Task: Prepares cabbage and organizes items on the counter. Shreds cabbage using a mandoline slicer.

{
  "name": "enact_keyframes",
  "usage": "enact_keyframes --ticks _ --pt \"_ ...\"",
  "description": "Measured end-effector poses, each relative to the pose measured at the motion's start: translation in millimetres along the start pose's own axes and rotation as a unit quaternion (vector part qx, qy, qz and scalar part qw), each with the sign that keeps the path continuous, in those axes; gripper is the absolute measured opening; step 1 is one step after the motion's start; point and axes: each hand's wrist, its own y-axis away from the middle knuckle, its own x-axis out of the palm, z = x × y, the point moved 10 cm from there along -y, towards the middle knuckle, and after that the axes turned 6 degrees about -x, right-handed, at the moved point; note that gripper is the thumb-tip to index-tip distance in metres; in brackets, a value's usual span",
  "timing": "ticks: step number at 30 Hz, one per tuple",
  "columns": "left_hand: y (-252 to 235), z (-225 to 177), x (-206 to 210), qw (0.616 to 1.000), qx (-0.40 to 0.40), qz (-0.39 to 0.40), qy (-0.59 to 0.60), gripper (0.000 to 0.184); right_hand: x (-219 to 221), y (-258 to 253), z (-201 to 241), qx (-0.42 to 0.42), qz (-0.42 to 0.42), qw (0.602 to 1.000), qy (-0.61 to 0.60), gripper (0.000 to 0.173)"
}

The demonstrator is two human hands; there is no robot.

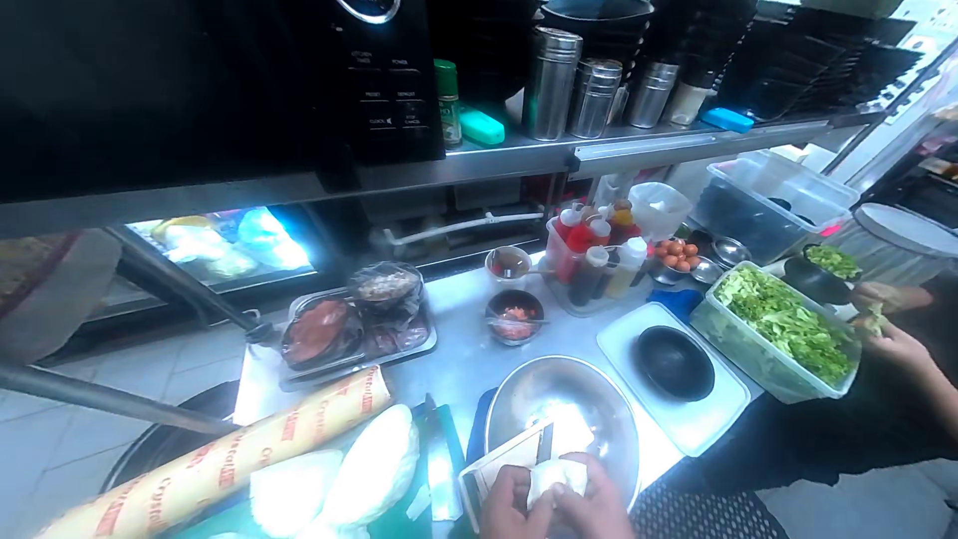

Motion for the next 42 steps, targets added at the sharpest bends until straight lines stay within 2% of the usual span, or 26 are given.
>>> enact_keyframes --ticks 3,8,11,12,15,16,19,22,24,28,31,33,36,38,41,42 --pt "-1 0 2 1.000 -0.004 0.019 0.015 0.029 -4 0 -1 0.017 -0.016 1.000 -0.003 0.048" --pt "-4 8 6 0.996 -0.058 0.050 0.041 0.029 -4 -1 -13 0.072 -0.023 0.992 -0.104 0.051" --pt "-5 13 6 0.995 -0.076 0.053 0.034 0.030 -4 -3 -16 0.086 -0.015 0.990 -0.111 0.073" --pt "-6 14 7 0.995 -0.081 0.053 0.037 0.030 -5 -3 -18 0.089 -0.015 0.989 -0.113 0.075" --pt "-6 16 7 0.994 -0.088 0.052 0.027 0.028 -8 0 -23 0.108 -0.039 0.987 -0.115 0.049" --pt "-6 15 7 0.995 -0.081 0.053 0.007 0.027 -10 0 -24 0.114 -0.040 0.987 -0.104 0.046" --pt "-5 10 8 0.992 -0.032 0.084 -0.091 0.028 -15 -1 -26 0.107 -0.038 0.992 -0.050 0.044" --pt "-1 5 12 0.976 0.010 0.123 -0.180 0.037 -20 -5 -25 0.080 -0.034 0.996 0.013 0.042" --pt "-1 9 11 0.976 0.007 0.122 -0.180 0.037 -20 -7 -24 0.069 -0.025 0.996 0.050 0.042" --pt "-5 22 3 0.987 -0.059 0.103 -0.105 0.036 -16 -10 -24 0.073 -0.024 0.993 0.093 0.044" --pt "-6 25 -1 0.989 -0.065 0.089 -0.102 0.029 -10 -12 -26 0.052 0.009 0.997 0.058 0.058" --pt "-7 23 -5 0.988 -0.061 0.071 -0.126 0.028 -1 -10 -25 0.043 0.071 0.996 0.013 0.064" --pt "-11 17 -13 0.983 -0.071 0.056 -0.160 0.025 15 -7 -21 0.087 0.187 0.975 -0.089 0.054" --pt "-12 12 -14 0.979 -0.072 0.077 -0.172 0.024 16 -7 -23 0.131 0.222 0.956 -0.140 0.049" --pt "-11 5 -7 0.973 -0.034 0.100 -0.207 0.024 10 -9 -25 0.151 0.170 0.972 -0.056 0.033" --pt "-11 2 -5 0.970 -0.019 0.097 -0.220 0.024 10 -8 -25 0.150 0.149 0.977 -0.026 0.033"
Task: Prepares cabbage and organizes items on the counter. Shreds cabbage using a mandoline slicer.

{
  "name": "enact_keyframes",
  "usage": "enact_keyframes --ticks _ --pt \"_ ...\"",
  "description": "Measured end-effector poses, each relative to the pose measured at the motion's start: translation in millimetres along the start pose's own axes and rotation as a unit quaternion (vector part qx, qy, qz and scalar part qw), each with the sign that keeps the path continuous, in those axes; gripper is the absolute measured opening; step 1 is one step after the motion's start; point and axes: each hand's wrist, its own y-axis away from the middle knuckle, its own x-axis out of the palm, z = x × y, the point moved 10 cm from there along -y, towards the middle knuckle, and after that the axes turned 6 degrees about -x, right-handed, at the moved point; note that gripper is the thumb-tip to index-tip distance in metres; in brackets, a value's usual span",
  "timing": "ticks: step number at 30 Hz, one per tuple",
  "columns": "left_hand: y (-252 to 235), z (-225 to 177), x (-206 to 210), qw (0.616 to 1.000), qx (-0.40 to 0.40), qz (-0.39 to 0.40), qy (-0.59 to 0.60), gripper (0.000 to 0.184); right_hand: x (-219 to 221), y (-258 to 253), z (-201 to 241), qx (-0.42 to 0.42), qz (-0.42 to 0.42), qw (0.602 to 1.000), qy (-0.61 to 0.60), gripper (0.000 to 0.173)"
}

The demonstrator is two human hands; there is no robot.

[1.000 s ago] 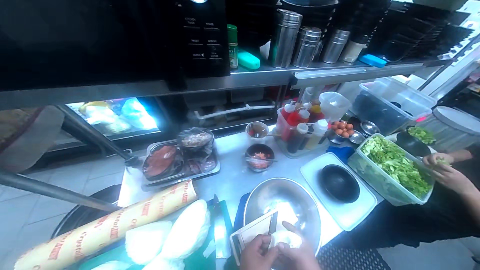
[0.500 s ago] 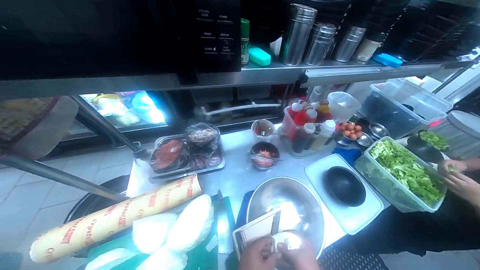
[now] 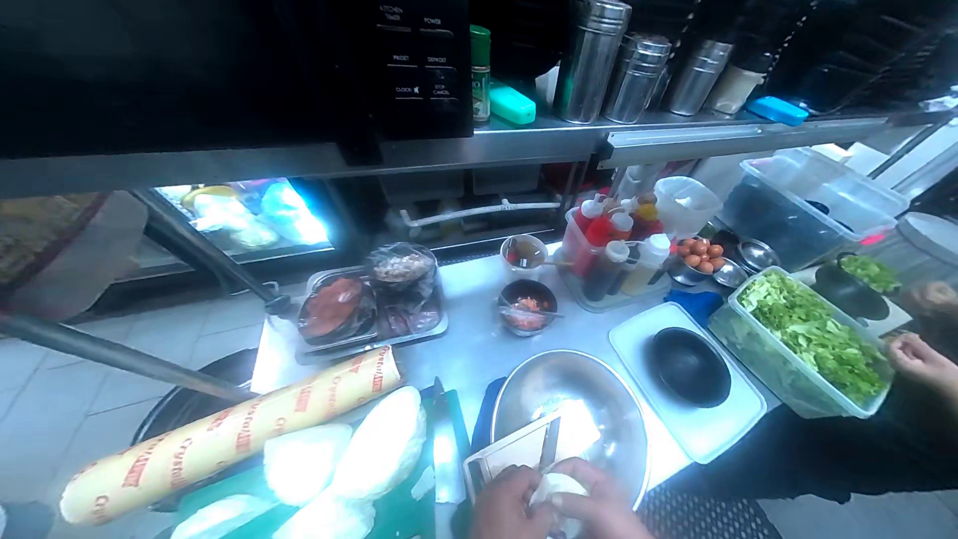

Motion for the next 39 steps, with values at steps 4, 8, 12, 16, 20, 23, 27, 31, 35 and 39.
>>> enact_keyframes --ticks 4,8,12,16,20,23,27,31,35,39 --pt "1 -5 -2 1.000 0.003 -0.029 -0.006 0.024 -2 1 -1 -0.023 -0.048 0.999 0.006 0.030" --pt "4 -2 -1 0.999 0.006 -0.042 0.013 0.024 -6 1 0 -0.035 -0.073 0.996 0.047 0.026" --pt "6 -4 -3 0.995 0.086 -0.026 0.032 0.043 -18 -4 11 -0.040 -0.085 0.993 0.071 0.026" --pt "22 -4 -44 0.967 0.169 -0.169 -0.094 0.067 -47 -16 29 -0.047 -0.134 0.979 0.145 0.026" --pt "20 25 -68 0.955 0.089 -0.190 -0.209 0.111 -71 -31 42 -0.061 -0.157 0.953 0.253 0.023" --pt "7 65 -56 0.972 0.012 -0.138 -0.191 0.132 -76 -44 41 -0.057 -0.146 0.941 0.301 0.022" --pt "-1 73 -43 0.981 0.051 -0.121 -0.143 0.105 -74 -57 46 -0.050 -0.136 0.921 0.362 0.030" --pt "4 37 -50 0.983 0.115 -0.126 -0.071 0.098 -68 -62 60 -0.053 -0.119 0.909 0.397 0.030" --pt "-5 -10 -54 0.980 0.165 -0.093 0.065 0.102 -45 -67 90 -0.084 -0.061 0.868 0.486 0.027" --pt "-31 -37 -42 0.961 0.216 -0.055 0.164 0.107 -29 -72 112 -0.141 -0.029 0.807 0.573 0.023"
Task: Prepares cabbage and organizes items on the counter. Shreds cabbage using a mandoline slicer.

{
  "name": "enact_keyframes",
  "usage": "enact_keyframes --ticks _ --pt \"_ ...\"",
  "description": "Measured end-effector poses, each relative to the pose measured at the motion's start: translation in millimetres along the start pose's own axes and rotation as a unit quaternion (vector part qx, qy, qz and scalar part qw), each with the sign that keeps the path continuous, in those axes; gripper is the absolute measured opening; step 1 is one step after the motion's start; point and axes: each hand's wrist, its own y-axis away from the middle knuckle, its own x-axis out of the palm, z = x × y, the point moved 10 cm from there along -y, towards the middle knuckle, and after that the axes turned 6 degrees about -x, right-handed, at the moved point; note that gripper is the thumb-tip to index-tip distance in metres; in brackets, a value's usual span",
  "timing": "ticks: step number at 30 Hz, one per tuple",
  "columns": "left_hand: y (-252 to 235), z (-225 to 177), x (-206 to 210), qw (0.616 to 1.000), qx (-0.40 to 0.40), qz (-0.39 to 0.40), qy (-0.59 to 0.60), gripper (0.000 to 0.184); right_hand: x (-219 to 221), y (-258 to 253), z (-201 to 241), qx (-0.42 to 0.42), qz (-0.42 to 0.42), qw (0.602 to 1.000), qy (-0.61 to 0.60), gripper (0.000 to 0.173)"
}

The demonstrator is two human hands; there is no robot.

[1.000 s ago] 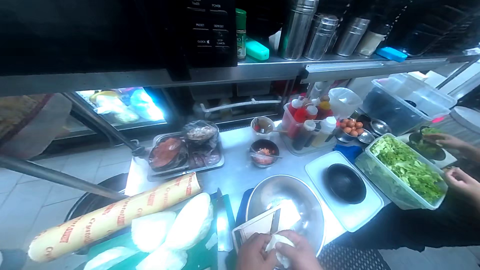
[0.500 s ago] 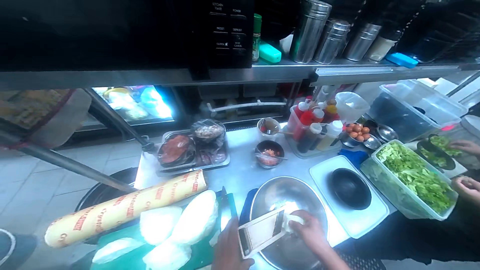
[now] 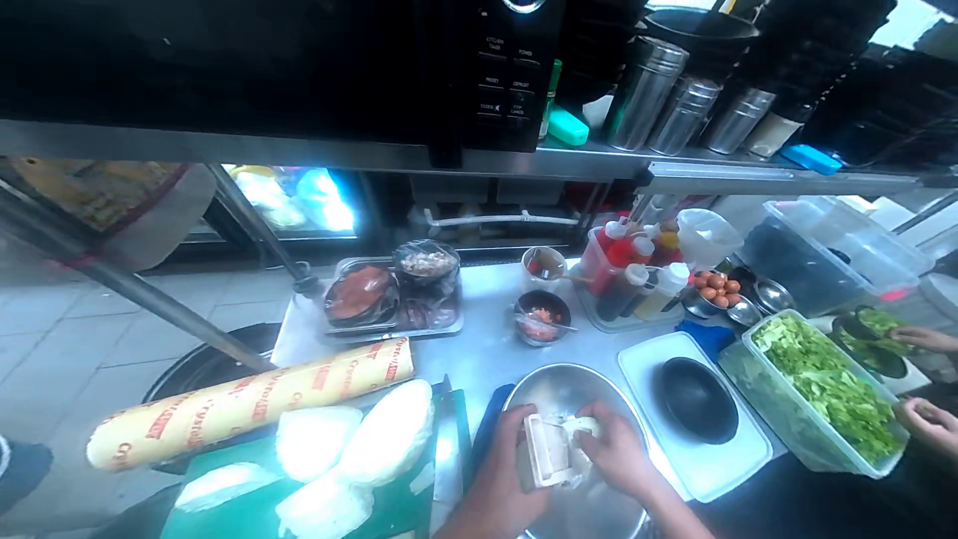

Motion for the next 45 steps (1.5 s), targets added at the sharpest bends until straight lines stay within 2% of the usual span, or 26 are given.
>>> enact_keyframes --ticks 4,6,9,11,13,15,17,19,23,25,28,29,31,33,34,36,39,40,41,44,45 --pt "-17 -2 11 1.000 0.008 0.013 -0.015 0.110 -11 0 19 -0.073 -0.013 0.997 0.006 0.019" --pt "-21 -4 16 0.999 0.008 0.029 -0.016 0.112 -10 -1 9 -0.083 -0.015 0.996 0.005 0.019" --pt "-26 -9 24 0.998 0.021 0.054 0.011 0.115 0 -4 -32 -0.027 -0.002 1.000 -0.007 0.019" --pt "-30 -9 26 0.998 0.033 0.059 0.012 0.115 -5 -3 -38 0.022 0.003 0.998 -0.058 0.020" --pt "-31 -8 26 0.997 0.039 0.059 0.009 0.116 -17 -1 -16 0.017 -0.004 0.994 -0.111 0.024" --pt "-31 -9 27 0.997 0.048 0.060 -0.002 0.119 -29 1 12 -0.024 -0.019 0.989 -0.146 0.027" --pt "-32 -12 29 0.996 0.063 0.057 -0.015 0.119 -29 -1 21 -0.062 -0.023 0.989 -0.134 0.027" --pt "-33 -13 31 0.996 0.060 0.060 -0.033 0.119 -16 -2 -1 -0.053 -0.014 0.997 -0.058 0.023" --pt "-33 -12 32 0.995 0.049 0.065 -0.053 0.122 10 4 -76 0.025 0.017 0.998 0.061 0.024" --pt "-34 -13 31 0.995 0.053 0.062 -0.063 0.121 5 6 -59 0.003 0.001 0.998 0.061 0.022" --pt "-32 -12 33 0.994 0.045 0.065 -0.075 0.121 -13 9 8 -0.100 -0.041 0.993 0.038 0.018" --pt "-32 -12 34 0.994 0.043 0.066 -0.079 0.122 -15 10 17 -0.121 -0.051 0.991 0.038 0.018" --pt "-33 -11 34 0.994 0.034 0.070 -0.082 0.123 -5 12 -9 -0.099 -0.049 0.991 0.071 0.019" --pt "-31 -10 33 0.994 0.029 0.071 -0.084 0.124 15 20 -67 -0.008 -0.009 0.994 0.106 0.024" --pt "-29 -9 33 0.993 0.031 0.072 -0.085 0.125 21 25 -82 0.016 -0.003 0.994 0.108 0.025" --pt "-30 -9 31 0.993 0.044 0.063 -0.087 0.126 12 25 -63 -0.004 -0.039 0.995 0.089 0.024" --pt "-26 -12 35 0.994 0.039 0.060 -0.084 0.129 -8 29 4 -0.115 -0.117 0.986 0.033 0.018" --pt "-27 -13 36 0.994 0.035 0.061 -0.084 0.129 -9 29 8 -0.131 -0.128 0.982 0.033 0.017" --pt "-27 -12 37 0.994 0.026 0.063 -0.086 0.129 -4 30 -3 -0.119 -0.126 0.984 0.050 0.017" --pt "-26 -14 36 0.994 0.006 0.063 -0.091 0.126 20 38 -74 0.007 -0.051 0.993 0.105 0.025" --pt "-26 -17 36 0.994 0.008 0.067 -0.090 0.124 20 39 -77 0.015 -0.045 0.994 0.103 0.026"
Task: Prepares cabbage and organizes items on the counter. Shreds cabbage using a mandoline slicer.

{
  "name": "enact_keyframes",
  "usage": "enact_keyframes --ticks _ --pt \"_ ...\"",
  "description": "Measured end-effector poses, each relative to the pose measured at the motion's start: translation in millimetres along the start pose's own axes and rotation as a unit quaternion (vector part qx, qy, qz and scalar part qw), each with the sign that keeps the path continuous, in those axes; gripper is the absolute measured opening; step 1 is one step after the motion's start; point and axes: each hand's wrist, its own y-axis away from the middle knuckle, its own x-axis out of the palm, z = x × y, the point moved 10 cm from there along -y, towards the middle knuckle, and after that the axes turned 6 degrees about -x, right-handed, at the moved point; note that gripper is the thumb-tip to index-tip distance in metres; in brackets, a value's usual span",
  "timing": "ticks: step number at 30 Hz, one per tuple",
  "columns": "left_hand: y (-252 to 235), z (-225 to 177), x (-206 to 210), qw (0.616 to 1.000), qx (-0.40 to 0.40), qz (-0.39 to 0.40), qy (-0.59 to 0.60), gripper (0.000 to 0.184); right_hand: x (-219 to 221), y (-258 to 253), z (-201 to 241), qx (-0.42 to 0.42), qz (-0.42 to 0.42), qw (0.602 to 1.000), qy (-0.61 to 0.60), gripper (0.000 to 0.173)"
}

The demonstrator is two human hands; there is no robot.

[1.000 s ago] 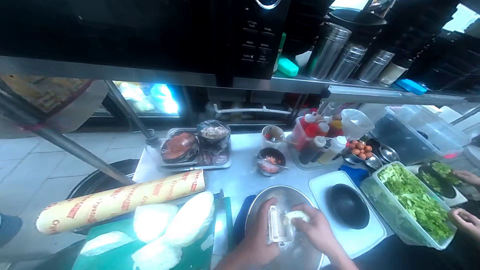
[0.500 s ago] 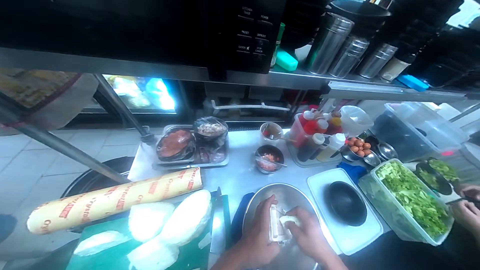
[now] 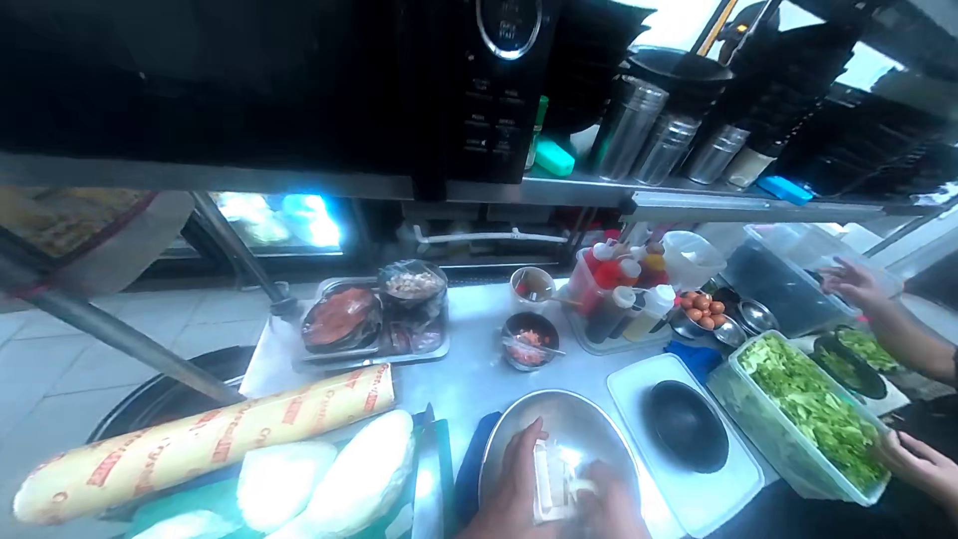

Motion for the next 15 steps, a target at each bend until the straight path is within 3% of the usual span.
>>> enact_keyframes --ticks 5,10,15 --pt "0 -6 2 1.000 0.020 -0.012 -0.008 0.118 -50 0 85 -0.139 -0.129 0.980 -0.057 0.019" --pt "-1 -7 4 1.000 0.017 -0.004 -0.026 0.118 0 3 -4 0.017 -0.028 0.999 0.001 0.027" --pt "-2 -7 6 0.999 0.010 -0.013 -0.037 0.117 -44 5 73 -0.119 -0.134 0.983 -0.035 0.018"
